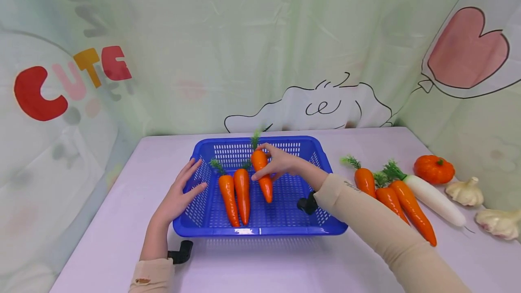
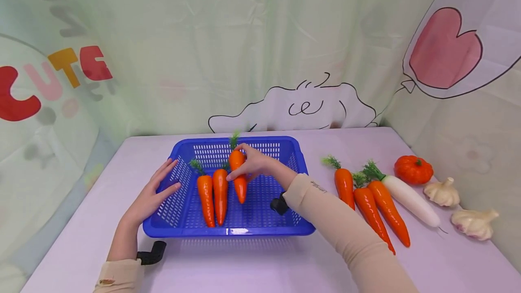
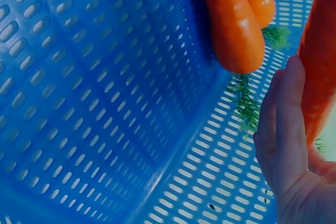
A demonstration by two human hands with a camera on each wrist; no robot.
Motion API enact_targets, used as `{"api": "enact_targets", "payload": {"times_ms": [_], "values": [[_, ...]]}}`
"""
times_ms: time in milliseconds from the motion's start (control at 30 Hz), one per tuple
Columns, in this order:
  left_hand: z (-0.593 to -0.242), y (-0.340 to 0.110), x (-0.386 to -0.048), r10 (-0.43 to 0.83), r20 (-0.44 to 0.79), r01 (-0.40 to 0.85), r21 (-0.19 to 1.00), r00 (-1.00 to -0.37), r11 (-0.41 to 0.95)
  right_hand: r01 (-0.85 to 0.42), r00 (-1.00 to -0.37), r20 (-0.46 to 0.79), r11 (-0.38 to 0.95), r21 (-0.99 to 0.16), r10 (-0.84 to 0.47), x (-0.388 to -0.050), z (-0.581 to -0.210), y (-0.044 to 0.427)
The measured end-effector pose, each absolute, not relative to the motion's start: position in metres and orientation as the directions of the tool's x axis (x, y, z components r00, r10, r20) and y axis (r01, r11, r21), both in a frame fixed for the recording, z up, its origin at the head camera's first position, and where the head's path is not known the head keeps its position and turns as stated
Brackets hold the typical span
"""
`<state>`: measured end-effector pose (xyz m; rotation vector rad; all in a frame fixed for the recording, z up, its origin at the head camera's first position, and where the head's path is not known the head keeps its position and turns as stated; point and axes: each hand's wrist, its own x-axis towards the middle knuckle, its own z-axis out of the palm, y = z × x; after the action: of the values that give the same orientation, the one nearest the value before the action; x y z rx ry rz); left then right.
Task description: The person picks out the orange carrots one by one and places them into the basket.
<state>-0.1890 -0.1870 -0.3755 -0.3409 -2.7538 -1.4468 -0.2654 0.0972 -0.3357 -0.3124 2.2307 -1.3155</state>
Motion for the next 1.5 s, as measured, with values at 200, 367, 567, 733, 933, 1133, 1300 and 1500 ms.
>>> {"api": "enact_targets", "payload": {"times_ms": [200, 367, 567, 733, 933, 1133, 1300, 1500], "values": [[-0.376, -0.187, -0.189, 0.184, 0.114, 0.198, 0.812, -0.976, 0.549, 0.131, -0.814, -0.380, 0.498, -0.857, -0.439, -0.268, -0.344, 0.090], [-0.376, -0.187, -0.188, 0.182, 0.109, 0.192, 0.813, -0.977, 0.550, 0.163, -0.823, -0.394, 0.494, -0.854, -0.410, -0.266, -0.352, 0.085], [-0.376, -0.186, -0.189, 0.181, 0.112, 0.195, 0.815, -0.977, 0.545, 0.192, -0.829, -0.397, 0.467, -0.863, -0.393, -0.261, -0.360, 0.078], [-0.377, -0.186, -0.189, 0.182, 0.111, 0.194, 0.816, -0.977, 0.544, 0.169, -0.842, -0.384, 0.489, -0.856, -0.380, -0.261, -0.367, 0.075], [-0.376, -0.186, -0.189, 0.180, 0.105, 0.188, 0.817, -0.978, 0.546, 0.178, -0.849, -0.390, 0.502, -0.846, -0.357, -0.261, -0.370, 0.073], [-0.375, -0.187, -0.189, 0.184, 0.113, 0.196, 0.819, -0.976, 0.539, 0.221, -0.844, -0.418, 0.491, -0.843, -0.337, -0.260, -0.370, 0.069], [-0.376, -0.187, -0.189, 0.186, 0.116, 0.200, 0.820, -0.976, 0.536, 0.254, -0.838, -0.430, 0.457, -0.852, -0.337, -0.260, -0.371, 0.069], [-0.377, -0.187, -0.189, 0.186, 0.113, 0.197, 0.820, -0.976, 0.538, 0.240, -0.840, -0.422, 0.465, -0.852, -0.341, -0.260, -0.366, 0.074]]}}
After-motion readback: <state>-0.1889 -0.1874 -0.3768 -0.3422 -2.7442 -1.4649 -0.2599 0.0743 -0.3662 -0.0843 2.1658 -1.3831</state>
